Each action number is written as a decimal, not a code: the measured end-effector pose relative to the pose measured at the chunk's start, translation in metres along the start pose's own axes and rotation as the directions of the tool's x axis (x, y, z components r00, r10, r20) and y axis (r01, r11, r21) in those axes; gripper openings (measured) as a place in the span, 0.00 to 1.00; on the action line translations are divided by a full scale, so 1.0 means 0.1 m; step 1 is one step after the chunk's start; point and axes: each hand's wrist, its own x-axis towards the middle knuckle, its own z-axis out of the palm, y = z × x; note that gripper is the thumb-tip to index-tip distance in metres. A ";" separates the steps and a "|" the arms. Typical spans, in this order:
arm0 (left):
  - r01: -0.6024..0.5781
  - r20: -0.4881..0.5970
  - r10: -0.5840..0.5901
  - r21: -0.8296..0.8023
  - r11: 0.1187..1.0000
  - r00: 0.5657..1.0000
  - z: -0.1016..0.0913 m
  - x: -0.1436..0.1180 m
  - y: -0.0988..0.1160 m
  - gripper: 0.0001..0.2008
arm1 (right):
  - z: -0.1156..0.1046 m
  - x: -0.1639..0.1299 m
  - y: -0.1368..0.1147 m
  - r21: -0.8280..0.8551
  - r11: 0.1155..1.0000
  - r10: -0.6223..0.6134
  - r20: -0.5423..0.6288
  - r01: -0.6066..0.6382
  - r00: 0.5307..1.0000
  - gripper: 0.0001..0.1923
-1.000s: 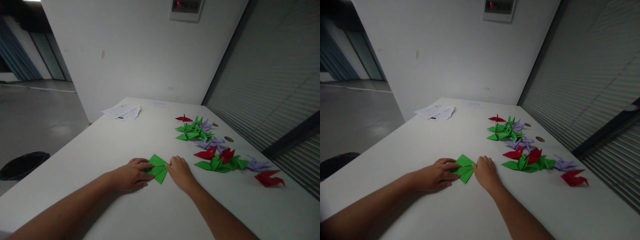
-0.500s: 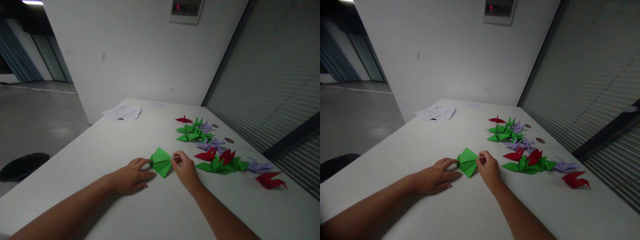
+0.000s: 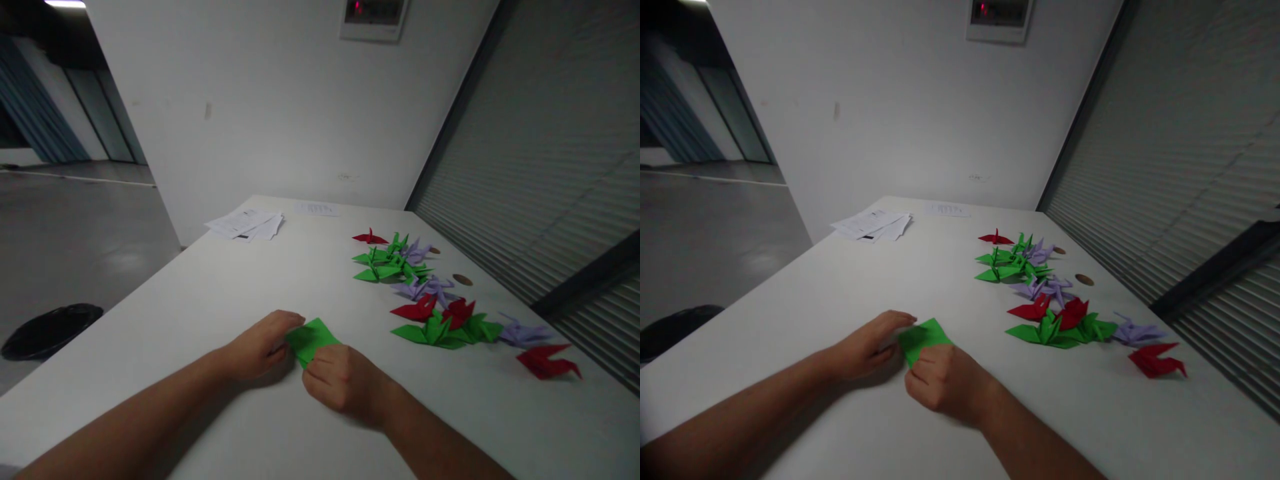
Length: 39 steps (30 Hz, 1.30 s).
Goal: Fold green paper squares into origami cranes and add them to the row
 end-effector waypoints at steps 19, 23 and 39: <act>-0.192 0.273 0.170 0.055 0.980 0.947 -0.04 0.05 0.07 0.17 | 0.05 -0.52 0.49 0.557 0.731 0.421 0.086 -0.394 0.903 0.31; -0.207 0.274 0.184 0.056 0.977 0.944 -0.02 0.04 0.05 0.18 | 0.08 -0.50 0.48 0.572 0.710 0.404 0.148 -0.411 0.903 0.29; -0.191 0.277 0.185 -0.005 0.982 0.943 -0.07 0.10 0.13 0.13 | 0.35 -0.27 0.42 0.313 0.597 0.745 0.124 -0.739 0.655 0.08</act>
